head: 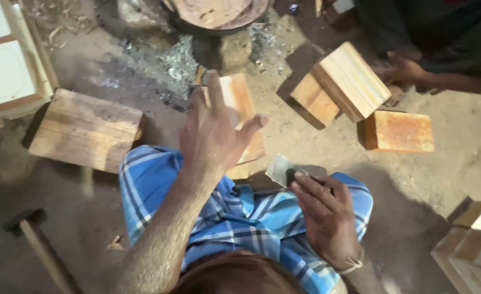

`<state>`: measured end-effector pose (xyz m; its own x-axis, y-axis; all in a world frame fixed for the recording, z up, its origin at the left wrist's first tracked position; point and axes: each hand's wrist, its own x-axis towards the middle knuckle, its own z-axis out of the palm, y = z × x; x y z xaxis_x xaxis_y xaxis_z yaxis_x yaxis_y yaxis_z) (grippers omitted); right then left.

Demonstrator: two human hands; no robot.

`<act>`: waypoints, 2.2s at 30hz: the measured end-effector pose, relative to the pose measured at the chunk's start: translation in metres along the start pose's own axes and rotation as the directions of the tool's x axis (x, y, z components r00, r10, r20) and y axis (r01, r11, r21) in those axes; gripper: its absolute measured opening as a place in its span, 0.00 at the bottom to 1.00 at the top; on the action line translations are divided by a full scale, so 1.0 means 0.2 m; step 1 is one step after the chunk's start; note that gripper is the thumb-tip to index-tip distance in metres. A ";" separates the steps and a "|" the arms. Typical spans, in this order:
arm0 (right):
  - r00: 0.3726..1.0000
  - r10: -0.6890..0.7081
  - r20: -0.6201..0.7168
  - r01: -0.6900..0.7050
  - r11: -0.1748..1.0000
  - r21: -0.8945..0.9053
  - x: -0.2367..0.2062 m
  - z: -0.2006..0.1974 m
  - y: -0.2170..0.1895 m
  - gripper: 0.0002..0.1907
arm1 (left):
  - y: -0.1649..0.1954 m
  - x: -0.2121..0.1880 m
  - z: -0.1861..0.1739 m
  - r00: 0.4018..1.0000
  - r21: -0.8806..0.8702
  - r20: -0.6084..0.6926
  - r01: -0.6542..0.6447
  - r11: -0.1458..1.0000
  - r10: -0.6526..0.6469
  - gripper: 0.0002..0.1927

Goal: The person sits cross-legged on the floor and sands a rectangular wooden block using a sanding block. They repeatedly rub the sanding block over the wood's surfaces, turning the block to work different sides.

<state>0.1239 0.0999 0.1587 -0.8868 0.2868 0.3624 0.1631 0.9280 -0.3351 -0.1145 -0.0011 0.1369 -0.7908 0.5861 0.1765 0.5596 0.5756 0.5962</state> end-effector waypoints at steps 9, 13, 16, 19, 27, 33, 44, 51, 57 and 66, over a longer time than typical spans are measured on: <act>0.946 0.317 -0.071 -0.267 0.883 0.385 -0.19 0.03 0.27 0.18 | 0.22 0.36 -0.20 0.623 0.220 0.747 -0.561 0.798 0.232 0.50; 0.842 0.537 0.050 -0.393 0.547 0.739 -0.05 0.15 0.36 0.20 | 0.08 0.23 -0.16 0.558 0.144 0.606 -0.778 0.611 0.568 0.42; 0.829 0.545 0.125 -0.312 0.266 0.912 0.13 0.26 0.37 0.21 | -0.06 0.02 -0.14 0.651 0.214 0.291 -0.759 0.615 0.701 0.32; 0.901 0.406 0.153 -0.301 0.331 0.894 0.31 0.33 0.39 0.22 | -0.17 -0.20 -0.06 0.816 0.226 0.091 -0.576 0.786 0.571 0.30; 0.988 -0.146 0.056 0.133 0.973 0.187 0.78 0.37 0.37 0.16 | -0.25 -0.35 0.15 0.877 -0.016 -0.117 -0.471 0.882 0.467 0.43; 0.911 -0.409 0.057 0.408 0.913 0.020 0.94 0.29 0.27 0.24 | -0.26 -0.35 0.14 0.903 -0.044 -0.086 -0.425 0.904 0.421 0.45; 0.929 -0.305 0.208 0.333 0.936 -0.113 0.36 -0.12 0.13 0.26 | -0.28 -0.37 0.24 0.878 -0.080 -0.130 -0.472 0.878 0.460 0.53; 0.992 -0.053 0.112 0.043 0.996 0.083 0.07 -0.08 0.29 0.23 | -0.26 -0.37 0.69 0.835 -0.213 -0.445 -0.450 0.867 0.324 0.53; 0.952 0.299 -0.062 -0.217 0.805 0.552 0.14 0.02 0.41 0.19 | -0.25 -0.20 0.84 0.686 -0.047 -0.651 -0.466 0.884 0.326 0.55; 0.994 -0.102 0.040 0.088 0.962 0.259 1.16 0.47 0.81 0.19 | -0.41 0.19 0.59 0.947 -0.521 -0.216 0.094 0.848 -0.237 0.63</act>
<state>-0.0955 0.2948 0.1063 -0.9156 0.1805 0.3594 -0.0337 0.8561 -0.5157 -0.1614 0.0414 0.0016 -0.9352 0.2958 0.1947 0.2716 0.2461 0.9304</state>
